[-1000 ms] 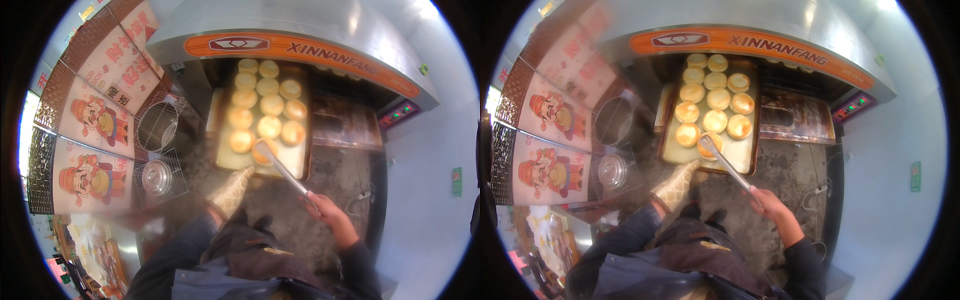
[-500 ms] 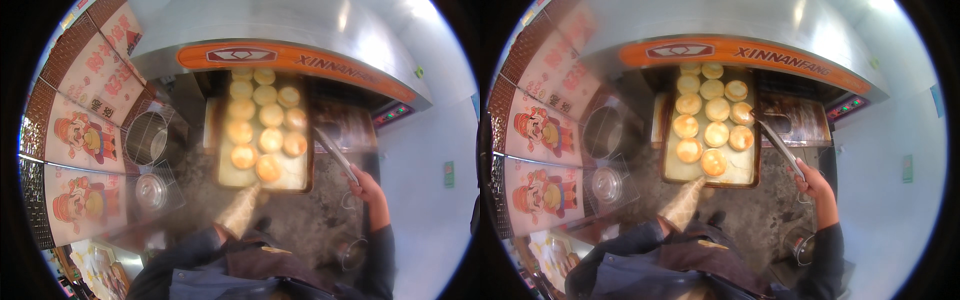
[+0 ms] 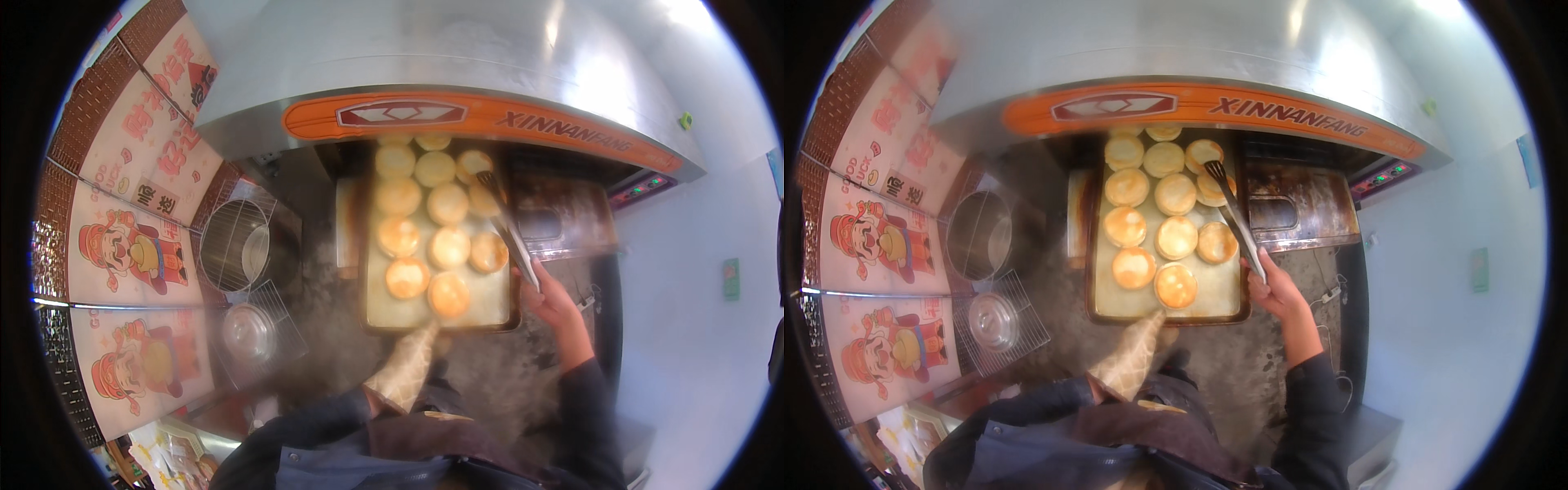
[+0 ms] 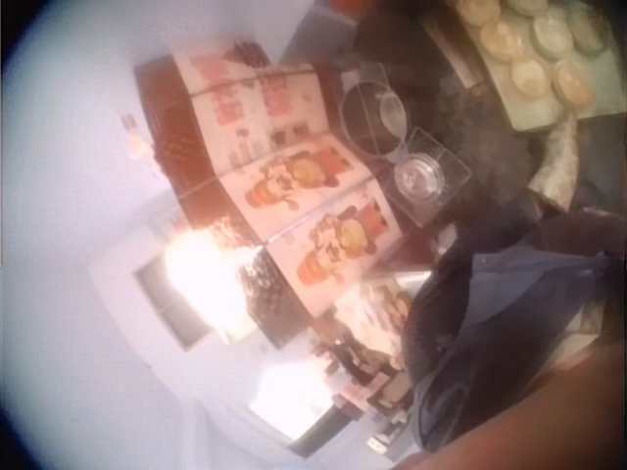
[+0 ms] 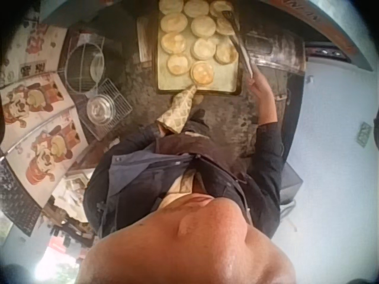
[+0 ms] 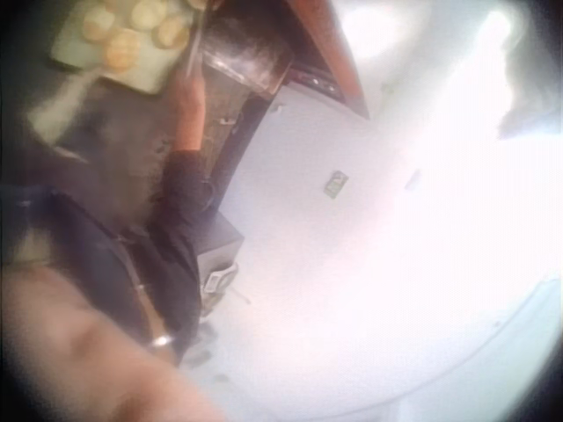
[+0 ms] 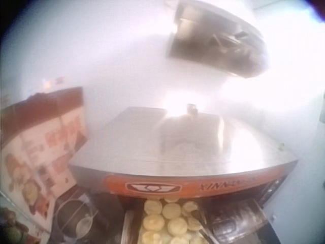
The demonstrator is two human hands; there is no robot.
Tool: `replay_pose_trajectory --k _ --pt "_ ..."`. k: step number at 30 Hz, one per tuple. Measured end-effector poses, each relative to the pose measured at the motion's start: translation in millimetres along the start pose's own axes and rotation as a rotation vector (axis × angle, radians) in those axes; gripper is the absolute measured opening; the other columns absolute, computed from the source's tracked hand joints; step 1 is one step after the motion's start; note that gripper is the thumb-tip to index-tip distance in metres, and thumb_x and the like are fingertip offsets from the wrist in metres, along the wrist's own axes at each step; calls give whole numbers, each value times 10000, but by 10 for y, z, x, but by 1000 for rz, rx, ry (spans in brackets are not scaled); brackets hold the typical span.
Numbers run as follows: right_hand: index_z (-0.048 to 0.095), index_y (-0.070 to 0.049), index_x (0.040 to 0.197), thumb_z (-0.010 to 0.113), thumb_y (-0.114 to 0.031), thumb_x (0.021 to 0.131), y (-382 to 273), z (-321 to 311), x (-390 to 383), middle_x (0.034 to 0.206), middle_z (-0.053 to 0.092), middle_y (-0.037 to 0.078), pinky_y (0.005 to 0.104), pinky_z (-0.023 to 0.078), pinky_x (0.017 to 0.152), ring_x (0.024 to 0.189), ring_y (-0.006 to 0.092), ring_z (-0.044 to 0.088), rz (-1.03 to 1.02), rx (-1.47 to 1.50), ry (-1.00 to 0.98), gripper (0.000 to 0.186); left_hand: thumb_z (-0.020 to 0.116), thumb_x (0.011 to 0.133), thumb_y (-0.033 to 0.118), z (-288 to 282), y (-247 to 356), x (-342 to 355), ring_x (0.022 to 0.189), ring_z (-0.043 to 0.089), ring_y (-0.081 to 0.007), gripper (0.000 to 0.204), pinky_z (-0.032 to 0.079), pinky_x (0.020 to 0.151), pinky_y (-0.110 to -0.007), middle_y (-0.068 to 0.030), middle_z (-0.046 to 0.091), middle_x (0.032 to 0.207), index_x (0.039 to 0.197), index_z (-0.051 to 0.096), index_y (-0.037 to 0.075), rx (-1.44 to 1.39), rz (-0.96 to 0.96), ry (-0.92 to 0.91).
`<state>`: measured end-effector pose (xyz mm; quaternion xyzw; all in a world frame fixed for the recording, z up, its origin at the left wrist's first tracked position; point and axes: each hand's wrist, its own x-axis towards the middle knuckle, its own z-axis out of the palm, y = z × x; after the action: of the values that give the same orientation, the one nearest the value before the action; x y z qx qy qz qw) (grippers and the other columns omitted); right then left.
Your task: The person cuts circular pieces from a sheet of dough using a round cutter, then places the cut dough pieces into a commercial oven. Later, the person removes a tray of baked buns from the oven using tongs and an oven mitt.
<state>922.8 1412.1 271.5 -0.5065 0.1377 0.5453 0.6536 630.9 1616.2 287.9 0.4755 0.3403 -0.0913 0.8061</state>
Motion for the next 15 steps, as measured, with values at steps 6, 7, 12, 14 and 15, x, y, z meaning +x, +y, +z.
replay_pose_trajectory --k 6,7,12,14,15 --pt "631 -41 1238 511 -548 1112 42 340 590 627 446 -63 218 294 457 498 49 399 -171 -59 25 536 535 1122 367 18 18 -24 1303 591 -274 553 439 1155 -375 -198 628 1398 1506 496 -29 25 4 19" --pt "629 -51 1231 546 -561 1094 -11 420 705 614 447 -54 219 280 467 496 59 390 -148 -42 97 534 534 1122 367 30 11 -28 1305 590 -274 553 438 1156 -374 -197 627 1400 1506 496 -30 32 5 25" --pt "594 -28 1249 548 -541 1101 -208 515 1153 675 469 -27 224 316 481 526 80 403 -188 -17 83 536 528 1125 369 75 12 -58 1315 583 -274 554 433 1161 -372 -196 623 1407 1508 496 -30 60 22 43" --pt "591 -27 1238 548 -540 1101 -277 543 1279 681 473 -24 226 320 481 529 83 404 -175 -5 100 532 526 1126 369 78 2 -75 1319 581 -274 554 431 1163 -371 -195 622 1411 1508 496 -31 71 33 52" --pt "599 -38 1202 556 -538 1098 -294 562 1327 692 476 -19 227 325 482 538 84 408 -201 -32 102 512 524 1127 370 75 -7 -87 1321 579 -274 554 430 1164 -371 -195 621 1412 1509 496 -31 77 36 61"
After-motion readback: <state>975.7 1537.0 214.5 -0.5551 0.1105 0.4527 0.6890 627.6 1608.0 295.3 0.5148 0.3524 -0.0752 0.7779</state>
